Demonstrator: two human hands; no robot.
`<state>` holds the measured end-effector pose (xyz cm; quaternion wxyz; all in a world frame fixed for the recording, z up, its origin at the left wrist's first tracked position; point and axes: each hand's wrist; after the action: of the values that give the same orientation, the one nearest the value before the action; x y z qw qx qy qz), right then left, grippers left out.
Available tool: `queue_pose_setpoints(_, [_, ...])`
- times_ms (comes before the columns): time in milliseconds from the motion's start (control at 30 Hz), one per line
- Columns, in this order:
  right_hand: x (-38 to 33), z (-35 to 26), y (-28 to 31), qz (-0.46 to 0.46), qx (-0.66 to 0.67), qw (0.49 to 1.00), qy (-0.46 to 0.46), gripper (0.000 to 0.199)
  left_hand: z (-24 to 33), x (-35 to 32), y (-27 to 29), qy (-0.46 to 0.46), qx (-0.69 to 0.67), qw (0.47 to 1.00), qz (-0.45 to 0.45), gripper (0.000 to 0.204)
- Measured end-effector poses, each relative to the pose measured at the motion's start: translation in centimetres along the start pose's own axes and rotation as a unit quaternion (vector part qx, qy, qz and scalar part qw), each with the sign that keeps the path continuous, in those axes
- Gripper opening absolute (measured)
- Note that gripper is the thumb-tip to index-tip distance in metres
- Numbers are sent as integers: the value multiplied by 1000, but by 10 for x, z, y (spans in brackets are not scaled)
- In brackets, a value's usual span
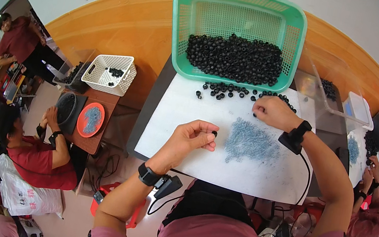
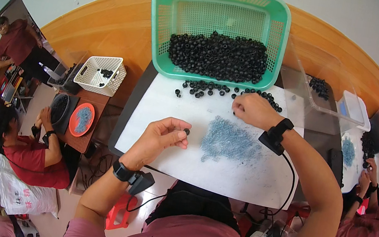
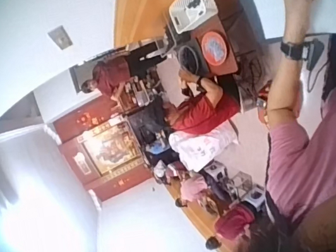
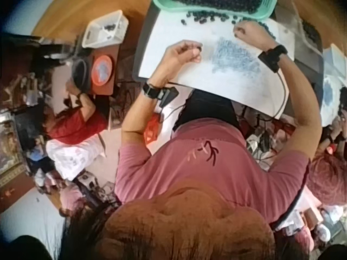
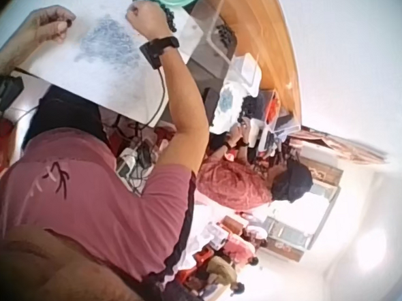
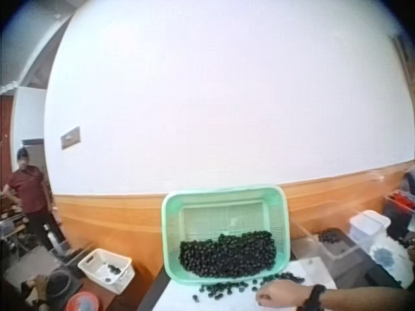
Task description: Assembling small black plastic or rubber components by inserting blue fiber/strands into them.
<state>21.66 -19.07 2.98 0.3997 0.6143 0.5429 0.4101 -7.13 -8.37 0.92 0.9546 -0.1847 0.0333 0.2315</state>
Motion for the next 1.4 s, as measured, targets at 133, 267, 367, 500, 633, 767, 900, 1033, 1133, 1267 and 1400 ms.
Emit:
queue_pose_setpoints(133, [-3, -19, 2, 118, -76, 988, -68, 12, -11, -18, -3, -53, 41, 997, 42, 21])
queue_pose_setpoints(267, [-25, -67, 2, -5, 373, 922, -100, 15, -16, -28, -8, -135, 70, 987, 47, 21])
queue_pose_setpoints(367, [-48, -110, -14, -15, 432, 898, -81, 21, -20, -32, -15, -172, 96, 979, 50, 23])
queue_pose_setpoints(500, [-68, -140, -29, -35, 475, 865, -160, 23, -25, -38, -23, -202, 102, 973, 36, 26])
queue_pose_setpoints(633, [-77, -147, -36, -28, 552, 817, -165, 23, -30, -42, -29, -239, 87, 967, 10, 26])
queue_pose_setpoints(767, [-85, -149, -42, 1, 621, 768, -157, 22, -32, -47, -34, -250, 105, 962, 14, 26])
queue_pose_setpoints(900, [-91, -150, -46, 8, 641, 749, -167, 22, -31, -51, -37, -243, 140, 960, 21, 27])
queue_pose_setpoints(1033, [-95, -148, -47, -21, 679, 706, -199, 27, -28, -55, -41, -266, 215, 940, 20, 30])
queue_pose_setpoints(1133, [-97, -146, -48, -39, 660, 729, -177, 29, -25, -57, -45, -289, 256, 922, 37, 33])
queue_pose_setpoints(1267, [-97, -152, -54, -32, 719, 673, -171, 27, -26, -61, -51, -321, 271, 905, 70, 30])
queue_pose_setpoints(1400, [-96, -160, -59, -41, 771, 605, -194, 25, -30, -66, -49, -349, 299, 882, 108, 28])
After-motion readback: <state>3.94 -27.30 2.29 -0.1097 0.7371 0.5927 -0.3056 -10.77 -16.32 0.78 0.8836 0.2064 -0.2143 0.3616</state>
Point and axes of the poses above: each hand's wrist, its own x-axis towards the middle knuckle, its own y-axis out of the back of the hand, z = x × y, and after that the axes turned 1 degree about -x, right-handed
